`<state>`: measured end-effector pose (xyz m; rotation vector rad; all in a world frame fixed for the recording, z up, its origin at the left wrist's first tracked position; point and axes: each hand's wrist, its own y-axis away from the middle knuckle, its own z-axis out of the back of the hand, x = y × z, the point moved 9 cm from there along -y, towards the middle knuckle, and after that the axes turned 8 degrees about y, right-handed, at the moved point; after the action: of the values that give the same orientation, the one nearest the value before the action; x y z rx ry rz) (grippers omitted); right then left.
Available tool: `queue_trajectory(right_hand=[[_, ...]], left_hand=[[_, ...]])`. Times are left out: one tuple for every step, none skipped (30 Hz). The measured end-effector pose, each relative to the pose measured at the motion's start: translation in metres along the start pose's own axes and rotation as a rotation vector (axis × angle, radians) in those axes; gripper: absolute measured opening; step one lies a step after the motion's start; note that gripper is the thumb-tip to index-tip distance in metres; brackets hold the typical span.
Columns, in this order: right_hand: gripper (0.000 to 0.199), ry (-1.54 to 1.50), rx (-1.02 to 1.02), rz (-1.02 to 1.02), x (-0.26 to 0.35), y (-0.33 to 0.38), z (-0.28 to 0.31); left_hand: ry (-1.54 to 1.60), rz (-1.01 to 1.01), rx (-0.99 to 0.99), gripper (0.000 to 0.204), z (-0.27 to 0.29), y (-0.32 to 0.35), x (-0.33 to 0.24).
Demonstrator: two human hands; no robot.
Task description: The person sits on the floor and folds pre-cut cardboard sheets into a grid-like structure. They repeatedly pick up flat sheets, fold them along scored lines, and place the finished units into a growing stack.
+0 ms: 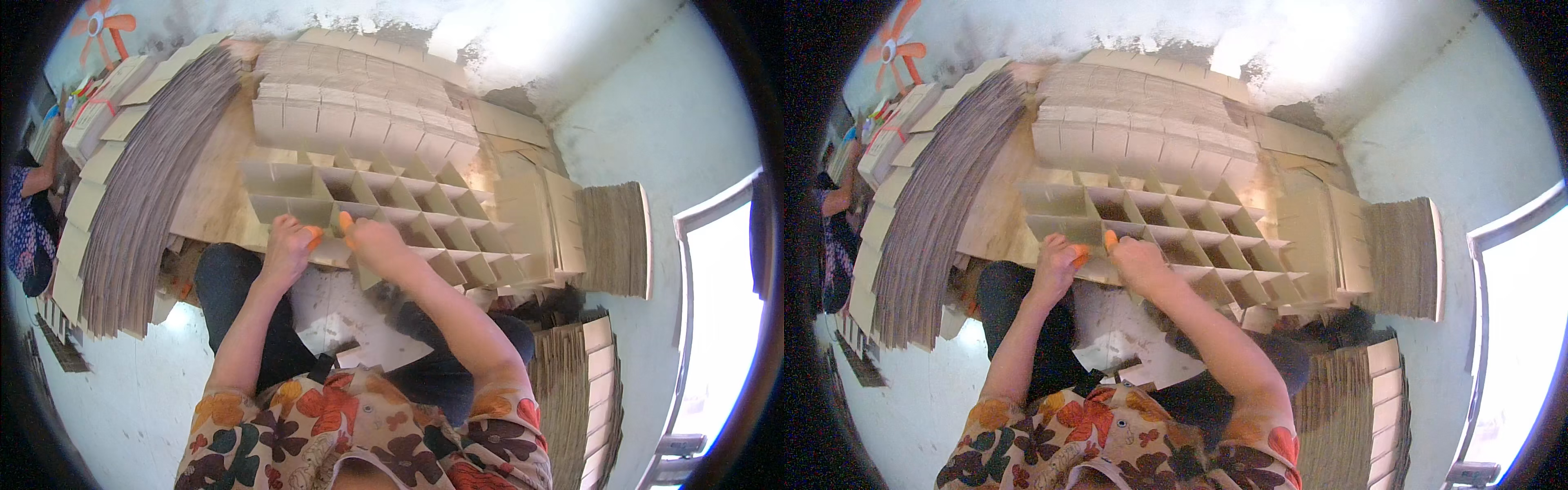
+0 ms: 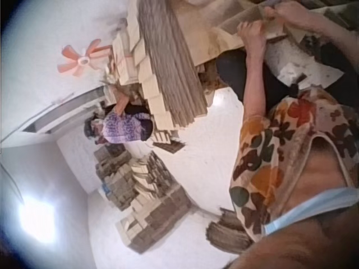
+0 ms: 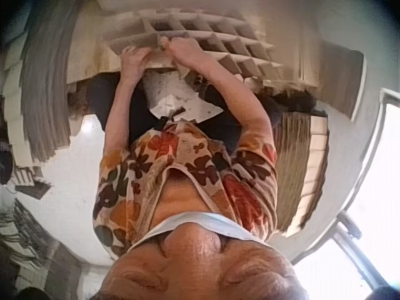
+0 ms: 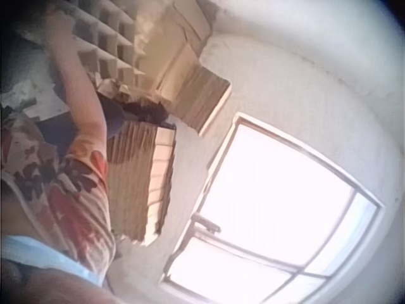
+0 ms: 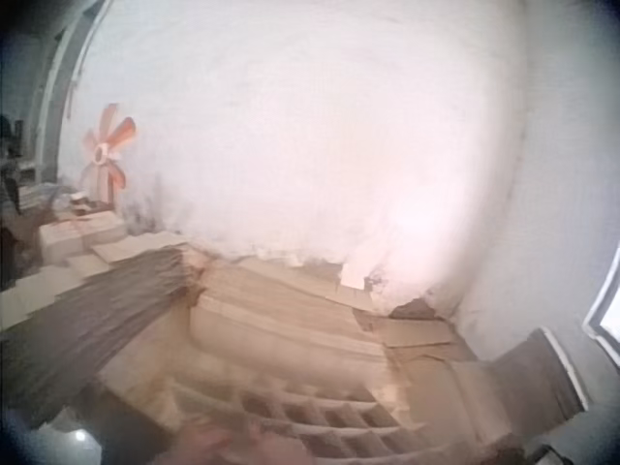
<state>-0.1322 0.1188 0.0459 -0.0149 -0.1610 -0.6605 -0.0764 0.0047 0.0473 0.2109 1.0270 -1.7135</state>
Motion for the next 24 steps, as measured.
queue_trajectory(right_hand=[[0.025, 0.036, -0.003, -0.006, 0.001, 0.004, 0.010], [0.021, 0.072, -0.005, -0.013, 0.001, 0.008, 0.020], [0.019, 0.004, -0.088, -0.054, 0.007, 0.003, 0.034], [0.017, -0.014, -0.132, -0.103, -0.001, 0.007, 0.049], [0.015, -0.032, -0.177, -0.152, -0.012, 0.014, 0.060], [0.011, -0.021, -0.347, -0.202, -0.027, 0.029, 0.073], [0.006, 0.019, -0.480, -0.222, -0.049, 0.045, 0.082], [0.003, 0.062, -0.611, -0.239, -0.076, 0.065, 0.095], [0.017, 0.292, -0.389, -0.466, -0.117, 0.074, 0.088], [0.024, 0.276, -0.614, -0.466, -0.151, 0.108, 0.098], [0.025, 0.343, -0.630, -0.666, -0.175, 0.142, 0.110], [0.025, 0.420, -0.614, -0.847, -0.229, 0.188, 0.100], [0.029, 0.549, -0.619, -0.915, -0.258, 0.225, 0.095], [0.034, 0.675, -0.620, -0.980, -0.277, 0.254, 0.095], [0.039, 0.636, -0.535, -1.044, -0.294, 0.273, 0.086], [0.044, 0.596, -0.450, -1.104, -0.304, 0.289, 0.076], [0.049, 0.556, -0.364, -1.161, -0.313, 0.302, 0.065], [0.051, 0.581, -0.336, -1.167, -0.315, 0.308, 0.059], [0.053, 0.607, -0.308, -1.173, -0.317, 0.312, 0.053], [0.055, 0.634, -0.279, -1.179, -0.320, 0.316, 0.047], [0.055, 0.618, -0.268, -1.185, -0.321, 0.315, 0.046], [0.055, 0.603, -0.257, -1.191, -0.324, 0.314, 0.047], [0.055, 0.588, -0.246, -1.196, -0.326, 0.313, 0.047], [0.053, 0.534, -0.252, -1.225, -0.330, 0.315, 0.047]], left_hand=[[0.008, -0.021, -0.024, 0.015, -0.005, 0.001, 0.001], [0.016, -0.041, -0.047, 0.014, -0.009, 0.003, 0.002], [-0.045, -0.054, -0.012, 0.014, 0.006, 0.000, 0.006], [-0.054, -0.056, -0.012, 0.015, 0.006, -0.002, 0.002], [-0.063, -0.059, -0.010, 0.016, 0.005, -0.003, -0.002], [-0.053, -0.050, -0.033, 0.017, 0.005, 0.000, -0.005], [-0.047, -0.046, -0.057, 0.017, 0.007, 0.003, -0.005], [-0.041, -0.040, -0.082, 0.018, 0.008, 0.002, -0.006], [-0.047, -0.050, -0.075, 0.019, 0.010, 0.002, -0.009], [-0.044, -0.062, -0.075, 0.020, 0.011, 0.000, -0.012], [-0.057, -0.059, -0.077, 0.021, 0.015, 0.003, -0.011], [-0.044, -0.045, -0.053, 0.021, 0.008, -0.002, -0.011], [-0.032, -0.046, -0.057, 0.021, 0.005, -0.003, -0.010], [-0.024, -0.046, -0.061, 0.021, 0.005, -0.003, -0.011], [-0.023, -0.039, -0.067, 0.021, 0.005, -0.003, -0.010], [-0.029, -0.029, -0.062, 0.021, 0.005, -0.001, -0.009], [-0.035, -0.018, -0.059, 0.021, 0.005, 0.000, -0.007], [-0.045, -0.012, -0.053, 0.021, 0.006, -0.001, -0.006], [-0.040, -0.005, -0.049, 0.022, 0.006, -0.001, -0.006], [-0.035, 0.002, -0.045, 0.022, 0.005, -0.002, -0.004], [-0.032, 0.012, -0.041, 0.022, 0.005, -0.001, -0.003], [-0.043, 0.005, -0.041, 0.023, 0.006, -0.001, -0.004], [-0.054, -0.002, -0.041, 0.023, 0.008, 0.000, -0.005], [-0.062, -0.010, -0.046, 0.023, 0.008, 0.000, -0.006]])
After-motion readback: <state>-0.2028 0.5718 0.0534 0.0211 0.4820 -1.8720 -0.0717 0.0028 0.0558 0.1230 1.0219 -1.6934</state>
